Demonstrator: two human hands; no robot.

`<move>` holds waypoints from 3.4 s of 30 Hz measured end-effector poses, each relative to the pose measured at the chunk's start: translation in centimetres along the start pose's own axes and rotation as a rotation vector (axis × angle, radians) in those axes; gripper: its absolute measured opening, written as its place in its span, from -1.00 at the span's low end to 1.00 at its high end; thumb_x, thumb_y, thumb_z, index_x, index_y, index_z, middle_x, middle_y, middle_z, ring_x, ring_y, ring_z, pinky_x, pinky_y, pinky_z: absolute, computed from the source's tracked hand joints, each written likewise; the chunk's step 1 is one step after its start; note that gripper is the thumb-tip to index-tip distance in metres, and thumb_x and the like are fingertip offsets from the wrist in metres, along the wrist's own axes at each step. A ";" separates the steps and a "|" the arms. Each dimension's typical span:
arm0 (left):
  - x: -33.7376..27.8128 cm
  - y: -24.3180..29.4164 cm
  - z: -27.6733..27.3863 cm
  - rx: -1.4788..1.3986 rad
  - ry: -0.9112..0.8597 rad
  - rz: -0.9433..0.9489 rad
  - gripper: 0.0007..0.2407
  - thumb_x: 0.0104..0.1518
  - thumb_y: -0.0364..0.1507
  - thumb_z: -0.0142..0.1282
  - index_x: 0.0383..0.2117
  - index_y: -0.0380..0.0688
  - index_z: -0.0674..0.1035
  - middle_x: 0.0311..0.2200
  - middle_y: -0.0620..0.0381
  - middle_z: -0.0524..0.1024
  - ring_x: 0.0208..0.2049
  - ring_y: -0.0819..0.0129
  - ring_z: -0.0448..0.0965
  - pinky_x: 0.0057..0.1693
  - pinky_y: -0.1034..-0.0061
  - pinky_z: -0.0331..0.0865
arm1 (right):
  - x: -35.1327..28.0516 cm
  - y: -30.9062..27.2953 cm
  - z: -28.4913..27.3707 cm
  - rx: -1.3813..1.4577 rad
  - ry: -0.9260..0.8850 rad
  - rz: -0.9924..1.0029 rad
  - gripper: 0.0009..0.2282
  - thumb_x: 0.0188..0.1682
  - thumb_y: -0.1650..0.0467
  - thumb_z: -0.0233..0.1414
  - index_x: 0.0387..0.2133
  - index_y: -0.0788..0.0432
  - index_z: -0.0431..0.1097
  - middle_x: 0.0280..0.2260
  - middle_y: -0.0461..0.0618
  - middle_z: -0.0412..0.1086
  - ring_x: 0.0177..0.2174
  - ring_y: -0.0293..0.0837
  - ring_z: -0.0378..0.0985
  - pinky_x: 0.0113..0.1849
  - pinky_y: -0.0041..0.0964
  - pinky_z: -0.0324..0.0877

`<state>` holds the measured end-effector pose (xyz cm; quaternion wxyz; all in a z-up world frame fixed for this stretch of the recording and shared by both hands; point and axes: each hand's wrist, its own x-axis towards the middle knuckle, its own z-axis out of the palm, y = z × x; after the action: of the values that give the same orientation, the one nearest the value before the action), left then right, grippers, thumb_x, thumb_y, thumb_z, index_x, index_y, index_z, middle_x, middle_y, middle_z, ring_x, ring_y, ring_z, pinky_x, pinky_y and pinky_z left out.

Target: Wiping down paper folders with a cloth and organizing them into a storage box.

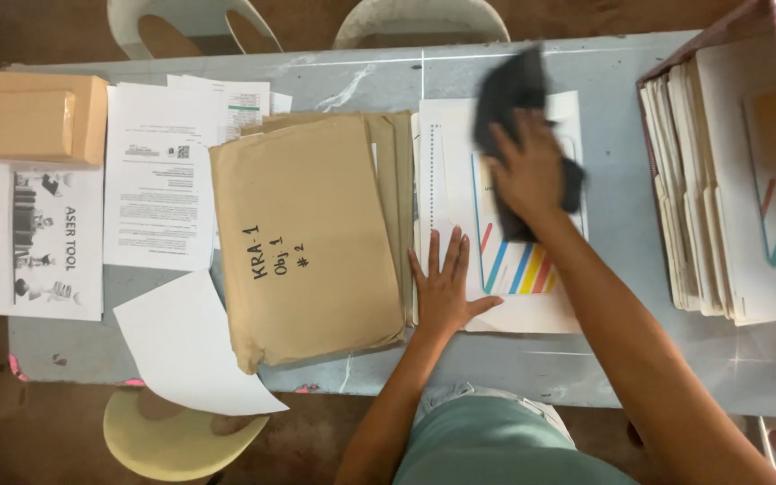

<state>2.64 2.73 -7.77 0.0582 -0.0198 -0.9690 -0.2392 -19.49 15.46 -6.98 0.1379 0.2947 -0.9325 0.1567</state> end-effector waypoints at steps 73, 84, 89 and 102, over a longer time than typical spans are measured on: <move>0.2 -0.5 -4.8 -0.580 -0.066 -0.407 -0.34 0.27 -0.33 -0.04 0.34 -0.52 -0.10 0.37 -0.49 -0.08 0.40 -0.27 -0.05 0.39 0.12 -0.03 | -16.1 0.4 -13.8 0.124 -0.030 0.449 -0.41 0.04 0.52 0.11 0.29 0.61 0.02 0.25 0.64 0.05 0.24 0.52 0.05 0.20 0.36 0.07; 0.0 0.5 -5.5 -0.794 -0.051 -0.549 -0.31 0.31 -0.10 -0.12 0.39 -0.38 -0.03 0.35 -0.39 0.03 0.39 -0.22 0.01 0.41 -0.01 -0.08 | -12.4 -4.5 -13.9 0.403 -0.261 0.649 -0.41 0.10 0.25 0.06 0.31 0.39 0.16 0.17 0.54 0.25 0.13 0.49 0.29 0.12 0.30 0.19; 0.6 0.0 -4.4 -0.774 -0.068 -0.557 -0.30 0.29 -0.09 -0.11 0.41 -0.33 -0.04 0.33 -0.38 0.05 0.37 -0.23 0.06 0.38 -0.05 -0.03 | -13.8 -0.5 -10.1 0.674 -0.313 0.916 -0.57 0.15 0.15 0.07 0.18 0.11 0.29 -0.09 0.21 0.38 -0.15 0.18 0.45 -0.14 0.08 0.36; 0.3 -0.3 -3.6 -0.791 -0.070 -0.543 -0.35 0.32 -0.06 -0.18 0.37 -0.35 0.11 0.22 -0.34 0.15 0.30 -0.29 0.14 0.35 -0.05 -0.01 | -16.6 7.5 -1.9 1.476 -0.436 1.278 -0.59 -0.09 0.42 0.25 0.02 0.20 0.33 -0.18 0.26 0.49 -0.23 0.19 0.61 -0.21 0.26 0.47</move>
<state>2.73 0.78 -4.70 -0.0509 0.2056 -0.7750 -0.5954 -10.50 30.39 -12.60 -0.3637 -0.2277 -0.5899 0.6840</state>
